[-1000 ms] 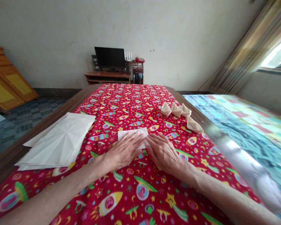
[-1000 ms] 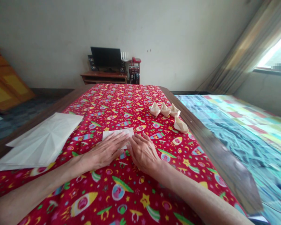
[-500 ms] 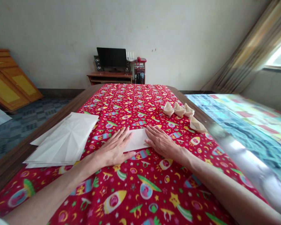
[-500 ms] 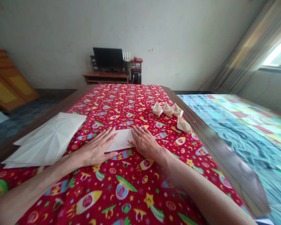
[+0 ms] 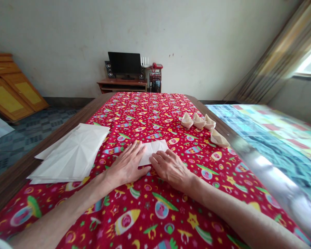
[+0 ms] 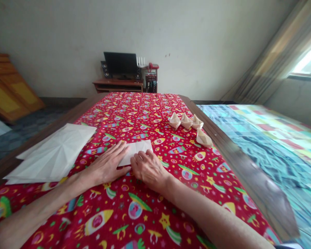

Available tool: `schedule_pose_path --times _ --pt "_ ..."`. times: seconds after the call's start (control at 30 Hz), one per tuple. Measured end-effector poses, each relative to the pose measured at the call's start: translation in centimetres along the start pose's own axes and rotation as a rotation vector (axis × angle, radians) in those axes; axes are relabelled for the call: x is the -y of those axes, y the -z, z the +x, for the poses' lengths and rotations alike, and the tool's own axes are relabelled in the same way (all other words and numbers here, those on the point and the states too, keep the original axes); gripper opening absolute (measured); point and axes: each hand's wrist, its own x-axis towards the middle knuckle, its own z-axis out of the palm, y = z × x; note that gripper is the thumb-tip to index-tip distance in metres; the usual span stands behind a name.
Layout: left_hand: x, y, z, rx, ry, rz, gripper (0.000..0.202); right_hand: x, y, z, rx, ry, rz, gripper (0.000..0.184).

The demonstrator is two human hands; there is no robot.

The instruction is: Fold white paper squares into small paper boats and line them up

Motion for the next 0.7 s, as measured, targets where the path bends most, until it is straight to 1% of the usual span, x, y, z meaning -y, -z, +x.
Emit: schedule_pose_path --times 0.1,0.23,0.37,0.47,0.57,0.63,0.7 --pt "-0.3 0.6 0.0 0.003 0.004 -0.005 0.066 0.0 -0.2 0.1 0.004 0.002 -0.011 0.018" --pt "0.1 1.5 -0.2 -0.027 -0.043 -0.02 0.06 -0.7 -0.5 -0.5 -0.022 -0.068 0.058 0.018" --pt "1.5 1.3 -0.1 -0.083 -0.139 -0.095 0.059 -2.2 -1.1 -1.5 -0.149 -0.127 0.18 0.02" --pt "2.2 0.9 0.1 -0.155 -0.233 -0.151 0.049 -3.0 -1.7 -2.1 -0.288 -0.18 0.351 0.019" --pt "1.9 1.2 0.1 -0.207 -0.31 -0.193 0.036 -3.2 -2.1 -2.2 -0.38 -0.238 0.527 0.016" --pt "1.4 1.6 0.0 -0.225 -0.339 -0.221 0.028 -3.2 -2.3 -2.2 -0.39 -0.254 0.605 0.016" --pt "0.7 2.0 -0.2 -0.236 -0.343 -0.247 0.021 -3.2 -2.2 -2.3 -0.358 -0.246 0.639 0.018"
